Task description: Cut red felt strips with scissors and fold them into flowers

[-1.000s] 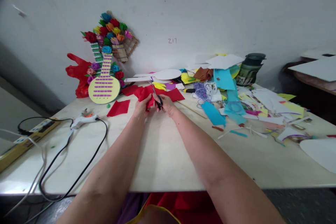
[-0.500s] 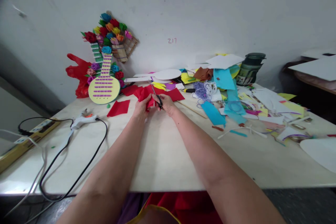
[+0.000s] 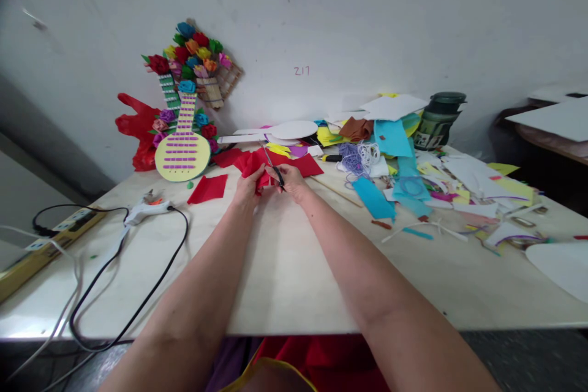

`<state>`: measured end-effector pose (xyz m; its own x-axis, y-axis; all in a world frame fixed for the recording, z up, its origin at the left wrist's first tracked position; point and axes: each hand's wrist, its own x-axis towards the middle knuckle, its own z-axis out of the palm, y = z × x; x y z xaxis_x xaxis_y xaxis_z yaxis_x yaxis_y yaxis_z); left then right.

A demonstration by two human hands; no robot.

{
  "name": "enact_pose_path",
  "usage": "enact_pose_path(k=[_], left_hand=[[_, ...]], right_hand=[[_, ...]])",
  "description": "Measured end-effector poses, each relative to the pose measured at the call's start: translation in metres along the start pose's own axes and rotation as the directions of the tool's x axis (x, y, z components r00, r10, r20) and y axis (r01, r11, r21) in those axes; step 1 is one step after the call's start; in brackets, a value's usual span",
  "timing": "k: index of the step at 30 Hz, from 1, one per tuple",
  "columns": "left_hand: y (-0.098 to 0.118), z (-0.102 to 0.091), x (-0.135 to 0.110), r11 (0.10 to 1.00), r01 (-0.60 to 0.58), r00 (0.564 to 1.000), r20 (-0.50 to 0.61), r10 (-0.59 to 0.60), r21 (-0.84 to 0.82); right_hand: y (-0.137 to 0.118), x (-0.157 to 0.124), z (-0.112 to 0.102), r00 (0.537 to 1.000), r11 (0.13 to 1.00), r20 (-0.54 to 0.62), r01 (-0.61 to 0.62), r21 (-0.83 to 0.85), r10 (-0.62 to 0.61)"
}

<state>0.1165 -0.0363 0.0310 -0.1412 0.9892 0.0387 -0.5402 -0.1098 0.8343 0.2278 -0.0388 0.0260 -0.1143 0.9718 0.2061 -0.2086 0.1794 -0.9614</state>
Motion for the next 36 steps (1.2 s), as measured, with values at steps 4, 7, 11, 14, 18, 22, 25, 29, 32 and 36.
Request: enact_pose_path(k=[4, 7, 11, 14, 18, 22, 25, 29, 32, 36], left_hand=[[0.001, 0.0, 0.0, 1.0, 0.011, 1.0, -0.019, -0.011, 0.011], [0.002, 0.001, -0.001, 1.0, 0.009, 1.0, -0.014, -0.009, 0.014], [0.006, -0.003, 0.001, 1.0, -0.008, 0.999, -0.042, 0.009, 0.027], [0.009, -0.011, 0.008, 0.998, -0.045, 0.995, -0.085, 0.049, 0.046], [0.011, -0.023, 0.018, 0.993, -0.104, 0.97, -0.217, 0.113, 0.052], [0.012, -0.029, 0.022, 0.987, -0.158, 0.962, -0.221, 0.16, 0.029], [0.012, -0.028, 0.021, 0.99, -0.142, 0.968, -0.207, 0.142, 0.018], [0.012, -0.026, 0.017, 0.992, -0.129, 0.977, -0.17, 0.129, 0.006], [0.009, -0.024, 0.015, 0.991, -0.125, 0.984, -0.129, 0.119, -0.038], [0.003, -0.022, 0.015, 0.99, -0.095, 0.995, -0.046, 0.091, -0.1]], right_hand=[[-0.002, -0.001, 0.002, 1.0, 1.0, -0.008, -0.011, 0.001, 0.011], [-0.006, -0.005, 0.003, 0.999, 0.999, 0.011, -0.035, 0.006, 0.035], [-0.012, -0.009, 0.002, 0.994, 0.997, 0.085, -0.068, 0.041, 0.064], [-0.012, -0.009, -0.002, 0.986, 0.994, 0.156, -0.077, 0.083, 0.063], [-0.012, -0.005, -0.008, 0.99, 0.992, 0.14, -0.041, 0.116, 0.024], [-0.012, 0.004, -0.015, 0.997, 0.998, -0.052, 0.053, -0.043, -0.056], [-0.009, 0.01, -0.025, 0.952, 0.901, -0.245, 0.062, -0.429, -0.182], [-0.008, 0.012, -0.038, 0.901, 0.401, -0.289, -0.146, -0.904, -0.324], [-0.013, 0.009, -0.043, 0.934, 0.142, -0.295, -0.27, -0.952, -0.201], [-0.019, 0.006, -0.042, 0.947, 0.027, -0.313, -0.312, -0.95, -0.076]])
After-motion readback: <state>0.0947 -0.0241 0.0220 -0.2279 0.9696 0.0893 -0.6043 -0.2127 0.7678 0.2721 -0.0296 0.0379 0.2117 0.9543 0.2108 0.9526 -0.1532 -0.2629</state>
